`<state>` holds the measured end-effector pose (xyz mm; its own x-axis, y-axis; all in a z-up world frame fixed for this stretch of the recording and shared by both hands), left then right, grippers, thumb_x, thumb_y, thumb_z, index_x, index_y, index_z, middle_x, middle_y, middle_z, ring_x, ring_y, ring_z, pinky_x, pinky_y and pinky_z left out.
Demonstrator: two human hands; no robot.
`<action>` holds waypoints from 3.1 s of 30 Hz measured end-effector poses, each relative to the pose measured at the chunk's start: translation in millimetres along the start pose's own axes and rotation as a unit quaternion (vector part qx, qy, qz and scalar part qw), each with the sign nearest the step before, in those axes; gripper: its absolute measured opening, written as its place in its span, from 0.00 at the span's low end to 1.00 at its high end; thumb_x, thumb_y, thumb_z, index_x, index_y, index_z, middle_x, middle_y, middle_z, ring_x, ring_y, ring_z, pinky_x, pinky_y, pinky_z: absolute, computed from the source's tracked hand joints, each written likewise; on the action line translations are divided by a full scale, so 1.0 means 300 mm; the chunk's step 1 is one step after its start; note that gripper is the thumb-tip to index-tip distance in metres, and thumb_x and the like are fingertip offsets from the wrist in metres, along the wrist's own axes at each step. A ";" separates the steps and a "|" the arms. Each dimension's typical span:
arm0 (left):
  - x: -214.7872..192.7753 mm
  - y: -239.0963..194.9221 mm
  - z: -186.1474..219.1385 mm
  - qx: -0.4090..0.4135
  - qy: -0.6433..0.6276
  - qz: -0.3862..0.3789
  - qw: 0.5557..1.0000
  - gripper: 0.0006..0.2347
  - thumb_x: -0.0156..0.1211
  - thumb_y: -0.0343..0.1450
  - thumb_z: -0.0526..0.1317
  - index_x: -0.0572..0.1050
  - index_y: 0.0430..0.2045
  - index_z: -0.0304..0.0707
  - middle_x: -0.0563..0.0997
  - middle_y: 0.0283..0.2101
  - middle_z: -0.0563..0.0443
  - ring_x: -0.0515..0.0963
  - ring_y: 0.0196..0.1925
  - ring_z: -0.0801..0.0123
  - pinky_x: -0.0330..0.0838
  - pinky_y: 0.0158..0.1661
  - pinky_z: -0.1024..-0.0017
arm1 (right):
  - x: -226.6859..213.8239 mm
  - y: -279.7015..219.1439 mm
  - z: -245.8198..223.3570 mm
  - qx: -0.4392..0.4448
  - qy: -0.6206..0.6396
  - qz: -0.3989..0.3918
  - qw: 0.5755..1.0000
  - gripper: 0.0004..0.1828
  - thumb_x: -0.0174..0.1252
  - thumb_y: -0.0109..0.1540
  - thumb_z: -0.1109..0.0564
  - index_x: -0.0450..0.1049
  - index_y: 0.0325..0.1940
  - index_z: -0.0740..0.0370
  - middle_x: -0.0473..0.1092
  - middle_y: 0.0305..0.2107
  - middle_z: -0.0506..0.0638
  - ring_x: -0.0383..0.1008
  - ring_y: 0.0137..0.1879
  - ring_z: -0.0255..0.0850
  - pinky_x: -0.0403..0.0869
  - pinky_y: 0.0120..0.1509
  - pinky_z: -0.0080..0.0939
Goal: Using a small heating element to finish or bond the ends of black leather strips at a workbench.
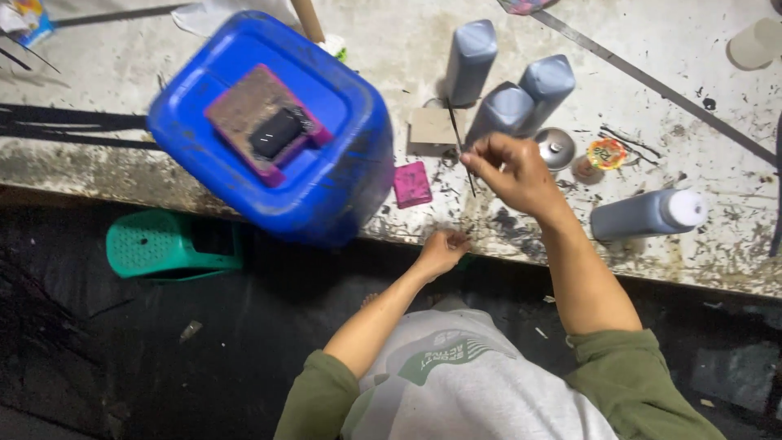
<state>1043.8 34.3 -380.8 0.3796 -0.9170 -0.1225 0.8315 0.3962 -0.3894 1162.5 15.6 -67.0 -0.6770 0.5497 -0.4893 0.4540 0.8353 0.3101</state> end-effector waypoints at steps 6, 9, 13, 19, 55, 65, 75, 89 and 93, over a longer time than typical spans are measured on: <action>0.196 0.085 -0.061 -0.040 0.029 0.015 0.999 0.16 0.63 0.70 0.39 0.77 0.47 0.23 0.82 0.43 0.31 0.83 0.48 0.46 0.80 0.42 0.58 | -0.085 -0.175 0.179 -0.002 0.001 -0.016 1.000 0.05 0.66 0.65 0.61 0.79 0.35 0.62 0.74 0.20 0.53 0.72 0.26 0.44 0.70 0.36 0.42; 0.267 0.126 -0.094 -0.047 0.060 0.025 0.997 0.16 0.65 0.69 0.38 0.78 0.46 0.24 0.83 0.42 0.32 0.84 0.49 0.47 0.80 0.43 0.57 | -0.113 -0.225 0.219 0.011 0.010 -0.014 1.000 0.05 0.66 0.65 0.61 0.78 0.35 0.63 0.75 0.20 0.53 0.72 0.25 0.44 0.70 0.36 0.40; 0.344 0.119 -0.113 -0.100 0.060 0.029 0.993 0.15 0.63 0.69 0.37 0.78 0.47 0.27 0.83 0.42 0.35 0.84 0.49 0.49 0.80 0.44 0.59 | -0.153 -0.286 0.284 0.007 0.011 0.000 1.000 0.07 0.66 0.66 0.60 0.78 0.35 0.63 0.75 0.20 0.53 0.73 0.25 0.45 0.71 0.35 0.39; 0.263 0.101 -0.016 -0.118 0.078 0.128 0.982 0.16 0.57 0.72 0.36 0.75 0.51 0.21 0.82 0.44 0.30 0.81 0.54 0.42 0.76 0.51 0.52 | -0.173 -0.344 0.346 0.012 0.011 0.003 1.000 0.07 0.66 0.66 0.60 0.77 0.35 0.64 0.75 0.20 0.54 0.74 0.25 0.46 0.71 0.35 0.41; -0.165 -0.414 0.512 0.300 0.146 0.425 0.841 0.03 0.60 0.73 0.29 0.79 0.35 0.26 0.84 0.44 0.37 0.86 0.42 0.51 0.84 0.38 0.67 | 0.147 -0.337 0.235 0.089 0.138 0.040 0.986 0.04 0.64 0.65 0.64 0.77 0.41 0.70 0.77 0.25 0.58 0.80 0.30 0.41 0.76 0.30 0.36; -0.015 -0.532 0.606 0.510 0.380 0.380 0.672 0.05 0.60 0.73 0.26 0.80 0.38 0.23 0.82 0.47 0.34 0.85 0.48 0.50 0.82 0.47 0.65 | 0.021 -0.312 0.149 -0.044 -0.036 0.078 0.995 0.07 0.68 0.65 0.60 0.78 0.37 0.65 0.79 0.28 0.55 0.79 0.32 0.47 0.74 0.33 0.39; -0.023 -0.595 0.623 0.557 0.397 0.337 0.647 0.04 0.61 0.72 0.26 0.80 0.37 0.23 0.82 0.45 0.33 0.85 0.48 0.51 0.82 0.47 0.66 | 0.023 -0.310 0.166 -0.007 -0.069 0.055 0.996 0.07 0.67 0.64 0.58 0.77 0.35 0.63 0.76 0.25 0.53 0.78 0.34 0.48 0.73 0.37 0.43; -0.167 -0.526 0.577 0.438 0.241 0.438 0.747 0.07 0.62 0.72 0.29 0.82 0.41 0.36 0.80 0.37 0.50 0.86 0.34 0.61 0.83 0.33 0.70 | 0.132 -0.382 0.087 -0.038 -0.004 0.076 0.996 0.06 0.67 0.62 0.62 0.77 0.33 0.65 0.76 0.24 0.54 0.76 0.26 0.46 0.73 0.28 0.38; -0.186 -0.528 0.624 0.412 0.138 0.415 0.800 0.06 0.60 0.74 0.29 0.82 0.40 0.34 0.81 0.34 0.50 0.86 0.31 0.62 0.81 0.31 0.71 | 0.147 -0.380 0.100 -0.044 -0.015 0.092 0.995 0.07 0.67 0.62 0.62 0.76 0.32 0.64 0.75 0.22 0.53 0.76 0.24 0.46 0.72 0.28 0.38</action>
<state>966.7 31.2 -141.3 0.9295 -0.2537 -0.2678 0.3687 0.6650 0.6495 1098.1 -55.7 -148.5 -0.5687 0.6940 -0.4414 0.5153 0.7189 0.4665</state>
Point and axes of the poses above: each hand's wrist, its own y-axis towards the middle knuckle, its own x-axis out of the palm, z = x × y, the point moved 8 cm from there along y, towards the middle knuckle
